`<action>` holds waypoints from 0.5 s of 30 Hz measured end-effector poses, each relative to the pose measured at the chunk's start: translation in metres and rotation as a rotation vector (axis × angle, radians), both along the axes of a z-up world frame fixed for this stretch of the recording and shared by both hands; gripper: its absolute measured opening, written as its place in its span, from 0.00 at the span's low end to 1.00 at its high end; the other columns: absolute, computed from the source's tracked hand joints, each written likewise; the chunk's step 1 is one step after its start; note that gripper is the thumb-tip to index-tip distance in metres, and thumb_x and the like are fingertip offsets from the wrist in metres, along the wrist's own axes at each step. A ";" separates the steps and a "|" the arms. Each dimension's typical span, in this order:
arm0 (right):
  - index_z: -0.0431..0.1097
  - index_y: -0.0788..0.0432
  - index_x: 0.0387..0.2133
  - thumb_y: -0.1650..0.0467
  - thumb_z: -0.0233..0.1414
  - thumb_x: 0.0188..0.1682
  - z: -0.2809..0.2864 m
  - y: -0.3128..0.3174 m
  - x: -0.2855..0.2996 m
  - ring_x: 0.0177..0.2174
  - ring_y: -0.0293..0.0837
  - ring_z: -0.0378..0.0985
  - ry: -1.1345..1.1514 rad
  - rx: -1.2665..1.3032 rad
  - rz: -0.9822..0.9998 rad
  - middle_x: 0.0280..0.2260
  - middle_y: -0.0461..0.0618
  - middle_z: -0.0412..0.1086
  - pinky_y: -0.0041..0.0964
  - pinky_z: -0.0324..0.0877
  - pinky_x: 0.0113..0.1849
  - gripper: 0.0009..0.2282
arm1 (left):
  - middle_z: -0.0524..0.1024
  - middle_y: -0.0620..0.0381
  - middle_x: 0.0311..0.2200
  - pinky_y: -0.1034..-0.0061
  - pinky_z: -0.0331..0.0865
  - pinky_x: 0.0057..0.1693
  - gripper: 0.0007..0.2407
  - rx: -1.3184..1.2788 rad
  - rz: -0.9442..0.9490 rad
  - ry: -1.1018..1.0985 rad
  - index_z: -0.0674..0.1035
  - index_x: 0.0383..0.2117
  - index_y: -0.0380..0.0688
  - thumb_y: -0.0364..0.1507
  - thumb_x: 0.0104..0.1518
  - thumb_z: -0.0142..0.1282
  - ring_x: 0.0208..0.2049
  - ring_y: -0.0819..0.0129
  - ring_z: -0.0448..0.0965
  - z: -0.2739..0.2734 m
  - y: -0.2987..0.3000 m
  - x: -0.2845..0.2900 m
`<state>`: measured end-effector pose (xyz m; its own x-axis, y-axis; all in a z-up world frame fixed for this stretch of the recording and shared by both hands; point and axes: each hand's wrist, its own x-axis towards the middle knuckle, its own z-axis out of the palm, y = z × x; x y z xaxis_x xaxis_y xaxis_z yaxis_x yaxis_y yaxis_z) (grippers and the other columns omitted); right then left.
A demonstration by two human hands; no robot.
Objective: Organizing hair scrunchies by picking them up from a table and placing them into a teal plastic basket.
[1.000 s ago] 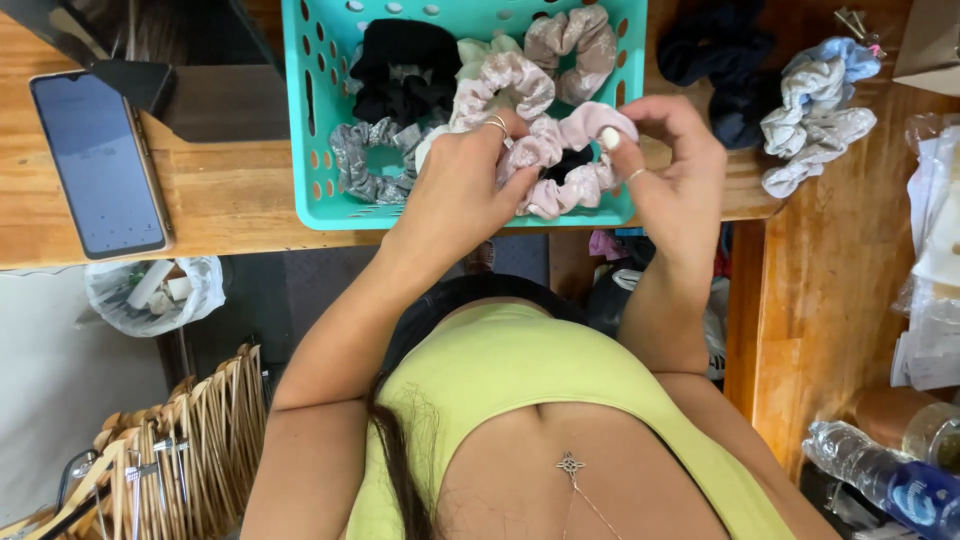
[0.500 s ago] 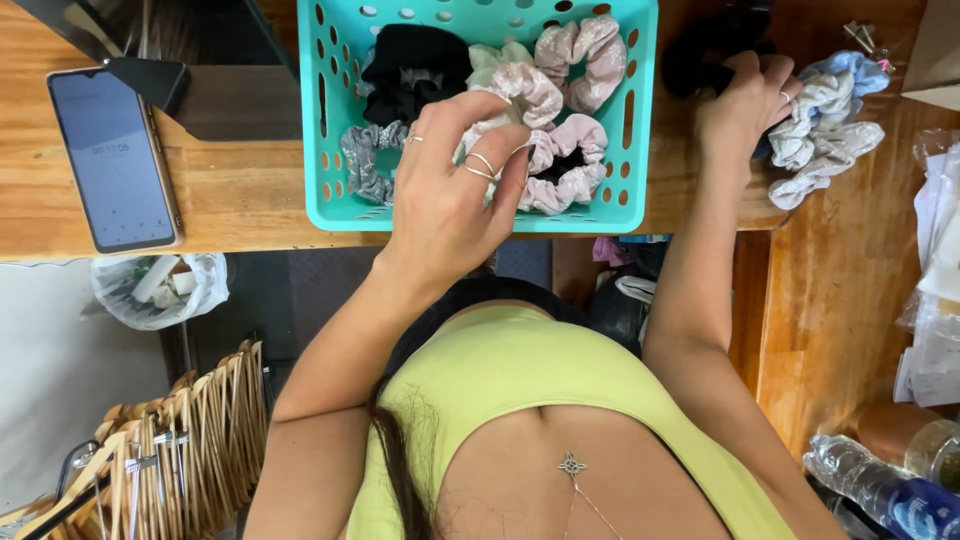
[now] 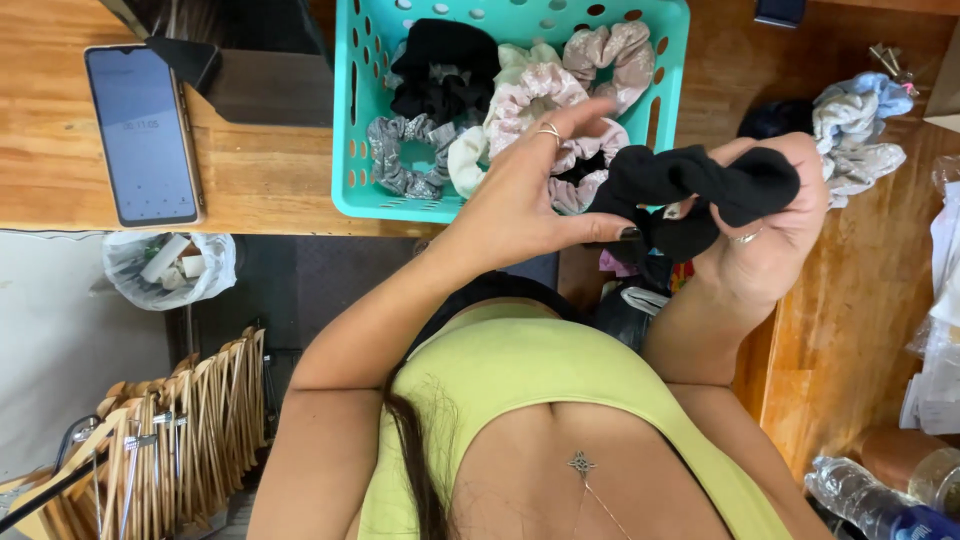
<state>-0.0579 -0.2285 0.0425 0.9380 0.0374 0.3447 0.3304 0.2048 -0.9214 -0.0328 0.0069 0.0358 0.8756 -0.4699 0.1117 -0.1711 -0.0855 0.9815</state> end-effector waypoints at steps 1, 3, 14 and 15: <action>0.60 0.60 0.38 0.66 0.60 0.48 -0.001 0.005 -0.001 0.25 0.44 0.74 -0.003 0.002 0.007 0.33 0.57 0.70 0.38 0.71 0.30 0.16 | 0.73 0.52 0.61 0.61 0.66 0.67 0.38 0.002 0.007 -0.003 0.61 0.67 0.53 0.43 0.51 0.72 0.65 0.56 0.73 -0.001 0.001 -0.001; 0.59 0.55 0.37 0.68 0.61 0.51 -0.003 0.015 -0.004 0.27 0.48 0.74 0.157 0.123 -0.020 0.32 0.55 0.69 0.41 0.72 0.34 0.13 | 0.76 0.57 0.46 0.76 0.72 0.59 0.08 -0.266 -0.032 0.011 0.80 0.41 0.44 0.23 0.56 0.63 0.48 0.70 0.79 -0.004 0.001 -0.003; 0.68 0.51 0.45 0.71 0.57 0.57 -0.038 -0.015 0.019 0.28 0.34 0.69 0.427 0.462 0.348 0.35 0.39 0.69 0.41 0.64 0.57 0.07 | 0.80 0.50 0.36 0.73 0.80 0.48 0.06 -1.130 -0.003 0.475 0.75 0.40 0.42 0.25 0.64 0.61 0.38 0.64 0.83 -0.005 0.047 -0.004; 0.65 0.50 0.43 0.70 0.57 0.58 -0.037 -0.019 0.025 0.28 0.32 0.71 0.410 0.459 0.352 0.34 0.37 0.68 0.39 0.66 0.61 0.07 | 0.79 0.53 0.37 0.76 0.80 0.46 0.05 -1.120 0.055 0.472 0.75 0.39 0.43 0.25 0.63 0.61 0.37 0.66 0.82 -0.005 0.056 -0.001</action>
